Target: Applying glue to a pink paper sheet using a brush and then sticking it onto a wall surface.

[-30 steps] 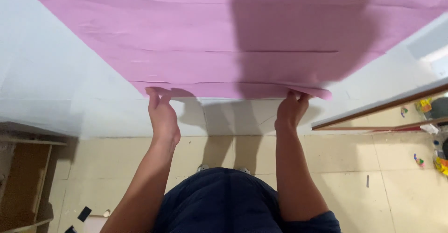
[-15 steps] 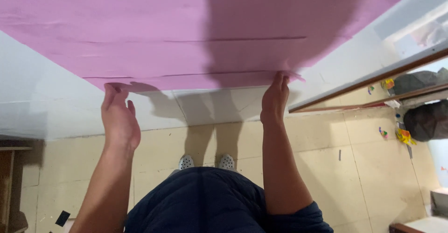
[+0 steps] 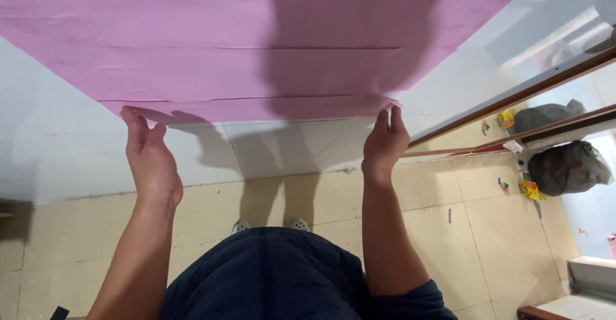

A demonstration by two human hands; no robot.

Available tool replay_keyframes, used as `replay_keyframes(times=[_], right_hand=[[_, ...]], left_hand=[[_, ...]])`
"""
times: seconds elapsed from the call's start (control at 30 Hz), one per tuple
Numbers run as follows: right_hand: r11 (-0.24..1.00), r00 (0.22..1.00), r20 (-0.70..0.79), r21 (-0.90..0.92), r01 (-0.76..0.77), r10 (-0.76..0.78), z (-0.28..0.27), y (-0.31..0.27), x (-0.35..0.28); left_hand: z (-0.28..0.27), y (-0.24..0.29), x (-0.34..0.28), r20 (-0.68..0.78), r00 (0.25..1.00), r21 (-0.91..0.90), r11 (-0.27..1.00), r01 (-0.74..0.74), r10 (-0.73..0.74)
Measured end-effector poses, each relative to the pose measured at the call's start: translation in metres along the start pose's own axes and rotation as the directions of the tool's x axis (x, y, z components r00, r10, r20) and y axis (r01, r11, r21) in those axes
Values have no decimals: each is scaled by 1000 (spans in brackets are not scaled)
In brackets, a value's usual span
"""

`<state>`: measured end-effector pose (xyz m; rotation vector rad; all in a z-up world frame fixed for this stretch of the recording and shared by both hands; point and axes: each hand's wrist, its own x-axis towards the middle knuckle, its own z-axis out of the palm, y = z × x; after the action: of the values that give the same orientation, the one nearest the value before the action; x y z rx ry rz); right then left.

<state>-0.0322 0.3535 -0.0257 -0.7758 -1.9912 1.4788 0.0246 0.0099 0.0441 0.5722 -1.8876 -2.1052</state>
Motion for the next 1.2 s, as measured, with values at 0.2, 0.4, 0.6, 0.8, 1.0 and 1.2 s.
replay_keyframes(times=[0.2, 0.4, 0.6, 0.8, 1.0, 1.2], right_hand=[[868, 854, -216, -284, 408, -472, -24, 8, 32], [648, 657, -81, -298, 701, -749, -39, 33, 58], [599, 648, 40, -342, 724, -760, -49, 16, 55], [609, 637, 127, -202, 767, -760, -51, 21, 73], [531, 568, 191, -212, 820, -801, -50, 19, 73], [521, 529, 264, -104, 847, -807, -63, 10, 82]], left_hand=[[3, -5, -1, -28, 1000, 0, 1000, -12, 12], [10, -7, -2, -68, 996, -9, 998, -67, 66], [11, -33, 14, -122, 988, -45, 994, -96, 90], [10, -62, 39, -225, 952, 45, 978, -205, 210], [21, -23, 20, -239, 969, 38, 997, -60, 68], [31, -27, 25, -263, 964, 73, 997, -28, 46]])
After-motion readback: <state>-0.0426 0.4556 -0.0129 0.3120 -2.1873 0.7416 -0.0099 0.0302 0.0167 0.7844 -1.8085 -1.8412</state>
